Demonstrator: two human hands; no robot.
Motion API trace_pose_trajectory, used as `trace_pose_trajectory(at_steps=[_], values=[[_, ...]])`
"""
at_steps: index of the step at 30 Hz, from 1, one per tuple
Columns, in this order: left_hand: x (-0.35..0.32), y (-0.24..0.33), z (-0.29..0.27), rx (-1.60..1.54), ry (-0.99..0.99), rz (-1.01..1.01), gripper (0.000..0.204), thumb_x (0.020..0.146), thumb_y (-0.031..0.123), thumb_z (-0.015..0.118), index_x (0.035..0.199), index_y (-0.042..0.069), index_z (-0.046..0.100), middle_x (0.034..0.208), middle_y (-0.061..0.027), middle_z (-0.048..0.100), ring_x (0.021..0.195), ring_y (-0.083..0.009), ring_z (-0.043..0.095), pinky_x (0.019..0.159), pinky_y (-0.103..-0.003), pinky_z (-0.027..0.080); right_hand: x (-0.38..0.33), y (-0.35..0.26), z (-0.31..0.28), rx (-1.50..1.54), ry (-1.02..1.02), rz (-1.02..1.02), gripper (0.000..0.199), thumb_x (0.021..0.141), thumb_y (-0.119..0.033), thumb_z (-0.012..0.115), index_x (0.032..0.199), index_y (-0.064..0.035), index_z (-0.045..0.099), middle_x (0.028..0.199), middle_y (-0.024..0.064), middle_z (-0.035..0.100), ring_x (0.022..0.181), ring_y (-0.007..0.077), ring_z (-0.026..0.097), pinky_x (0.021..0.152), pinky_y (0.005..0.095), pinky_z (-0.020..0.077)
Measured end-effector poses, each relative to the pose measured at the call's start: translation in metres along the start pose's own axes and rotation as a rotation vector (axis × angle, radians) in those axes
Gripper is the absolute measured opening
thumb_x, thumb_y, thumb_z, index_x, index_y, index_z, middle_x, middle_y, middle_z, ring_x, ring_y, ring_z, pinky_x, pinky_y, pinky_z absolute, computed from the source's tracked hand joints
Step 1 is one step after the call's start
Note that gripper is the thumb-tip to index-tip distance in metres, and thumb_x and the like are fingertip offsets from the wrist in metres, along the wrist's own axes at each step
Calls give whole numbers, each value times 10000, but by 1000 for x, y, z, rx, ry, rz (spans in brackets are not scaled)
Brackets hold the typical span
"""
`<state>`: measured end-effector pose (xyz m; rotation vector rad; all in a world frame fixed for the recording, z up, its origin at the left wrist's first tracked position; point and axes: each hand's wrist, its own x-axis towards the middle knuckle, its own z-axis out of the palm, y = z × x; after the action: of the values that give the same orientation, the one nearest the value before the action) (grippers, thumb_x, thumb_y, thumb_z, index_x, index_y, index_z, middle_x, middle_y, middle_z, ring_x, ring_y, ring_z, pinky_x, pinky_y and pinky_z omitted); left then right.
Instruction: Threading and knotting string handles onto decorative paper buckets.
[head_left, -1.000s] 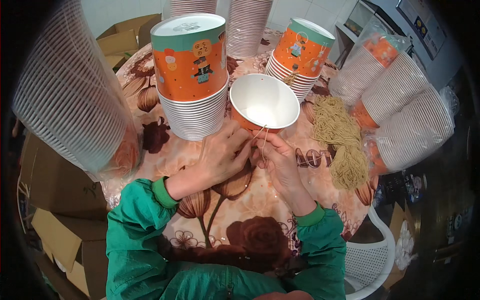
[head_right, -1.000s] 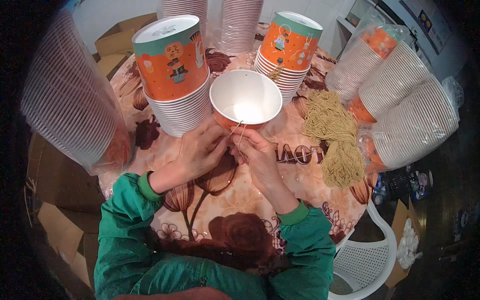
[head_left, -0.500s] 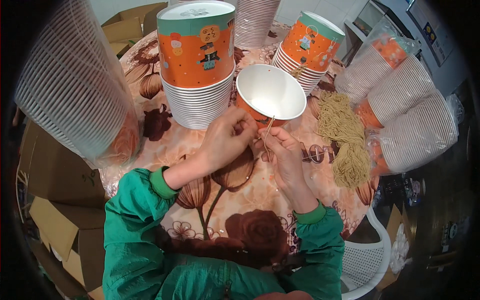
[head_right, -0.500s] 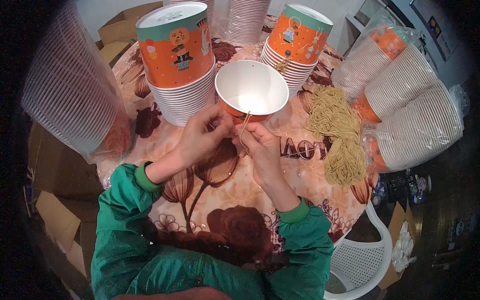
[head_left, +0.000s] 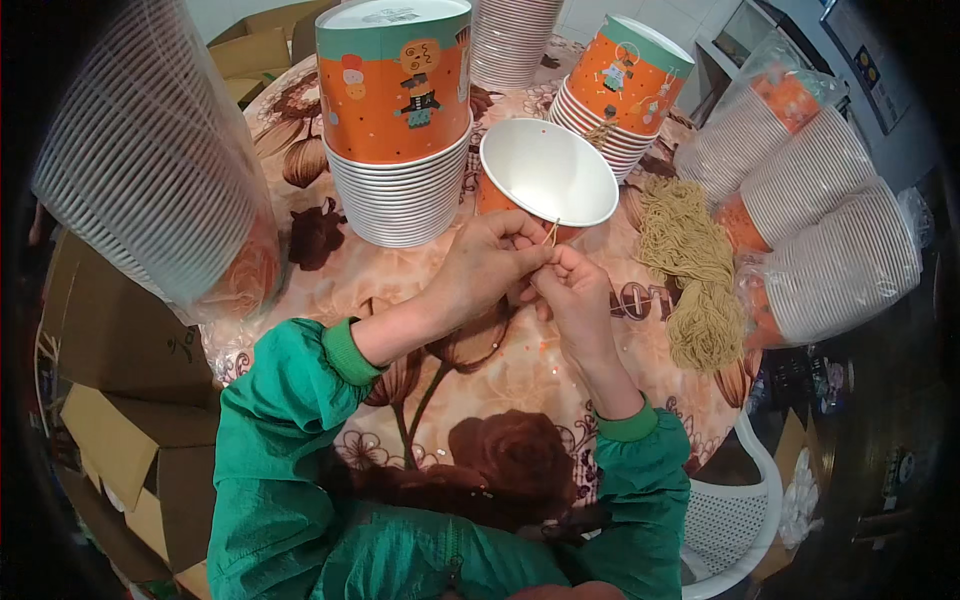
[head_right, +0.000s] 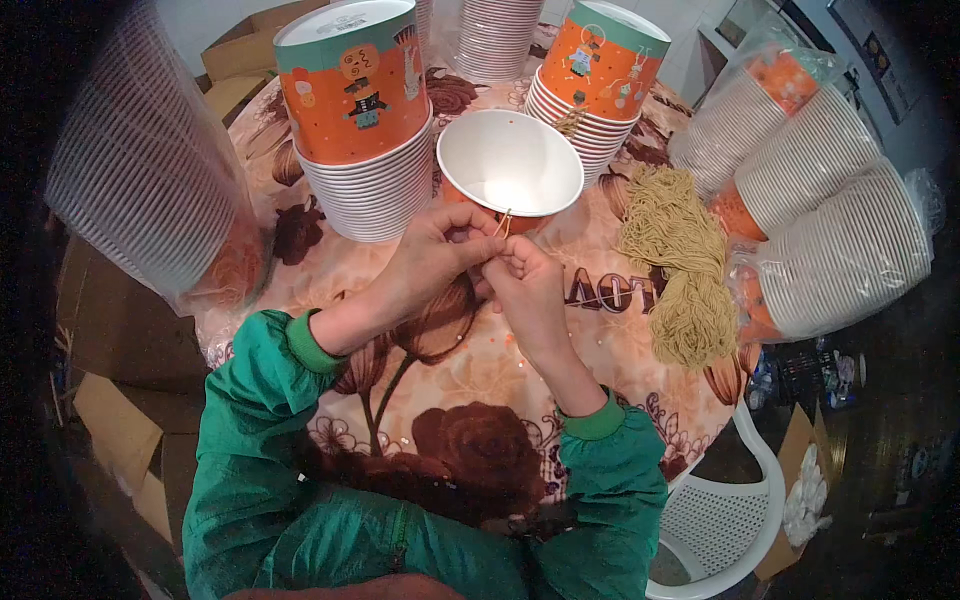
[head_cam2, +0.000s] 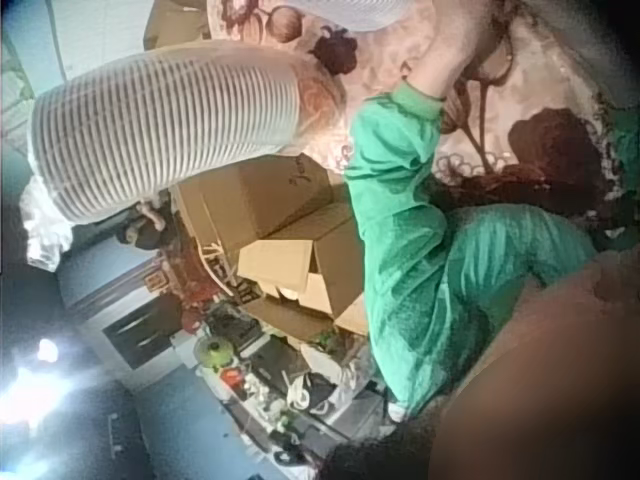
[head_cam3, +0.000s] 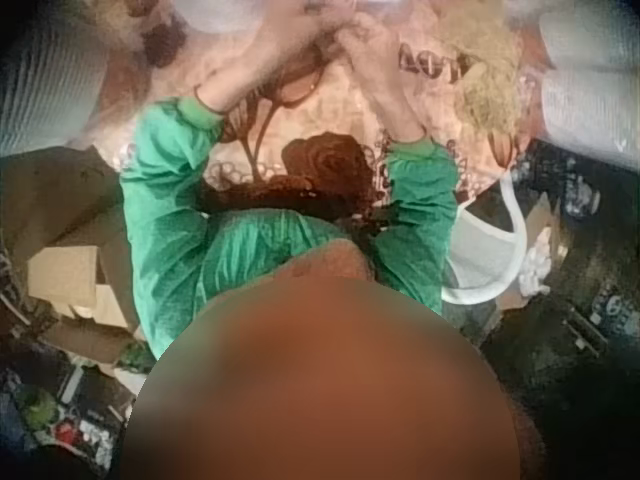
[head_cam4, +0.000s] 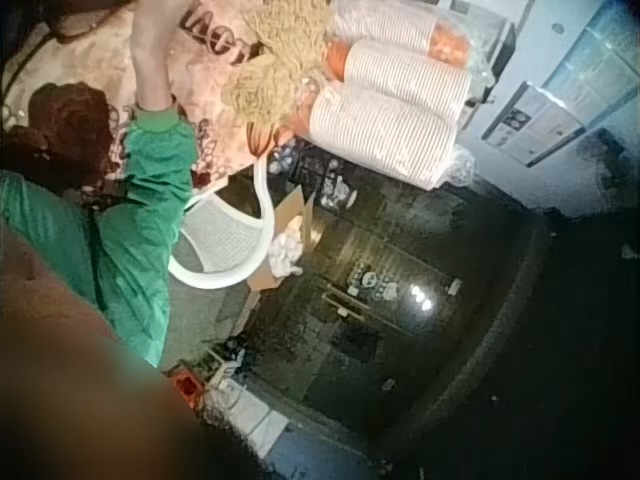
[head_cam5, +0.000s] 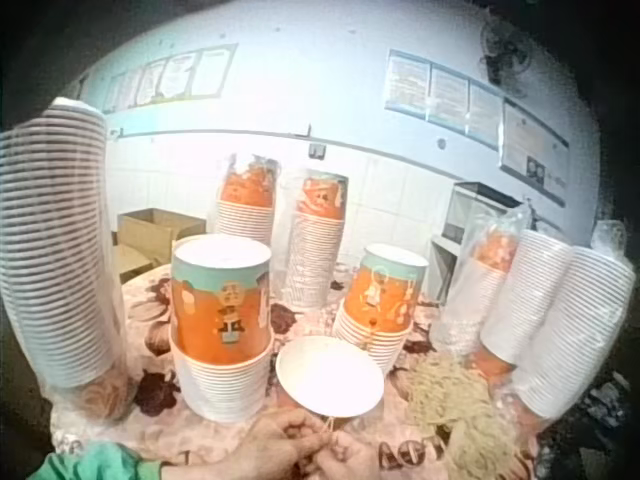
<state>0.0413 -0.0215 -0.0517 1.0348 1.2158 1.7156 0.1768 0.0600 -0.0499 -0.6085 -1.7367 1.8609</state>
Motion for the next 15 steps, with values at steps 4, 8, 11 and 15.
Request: trace_pose_trajectory(at_steps=[4,8,11,15], values=[[1,-2,2,-24,57,47,76,947,42,670,953,-33,660,798,-34,672,660,-59,608,567,-208,479,4,6,-7,-180,52,-107,53,960,-28,617,995,-7,650,825,-4,671,685,24,605,558,182,443],[3,-1,-6,-94,62,-51,66,961,70,678,985,10,670,837,-13,681,783,-72,646,672,-205,505,4,2,-11,-350,97,-204,23,959,-22,632,973,-4,630,828,-11,637,660,12,555,562,185,428],[4,2,-11,-413,5,-237,64,952,76,691,998,34,675,847,-16,697,759,-81,665,651,-190,520,3,-7,-8,-247,172,-319,39,963,-16,631,999,-7,620,841,-15,618,641,11,532,566,177,424],[0,7,-8,-668,39,-378,76,947,78,685,1010,36,676,848,-27,703,730,-84,678,609,-187,533,6,-15,-15,-79,246,-300,61,984,-30,633,1029,5,611,835,-9,621,633,23,545,558,173,431]])
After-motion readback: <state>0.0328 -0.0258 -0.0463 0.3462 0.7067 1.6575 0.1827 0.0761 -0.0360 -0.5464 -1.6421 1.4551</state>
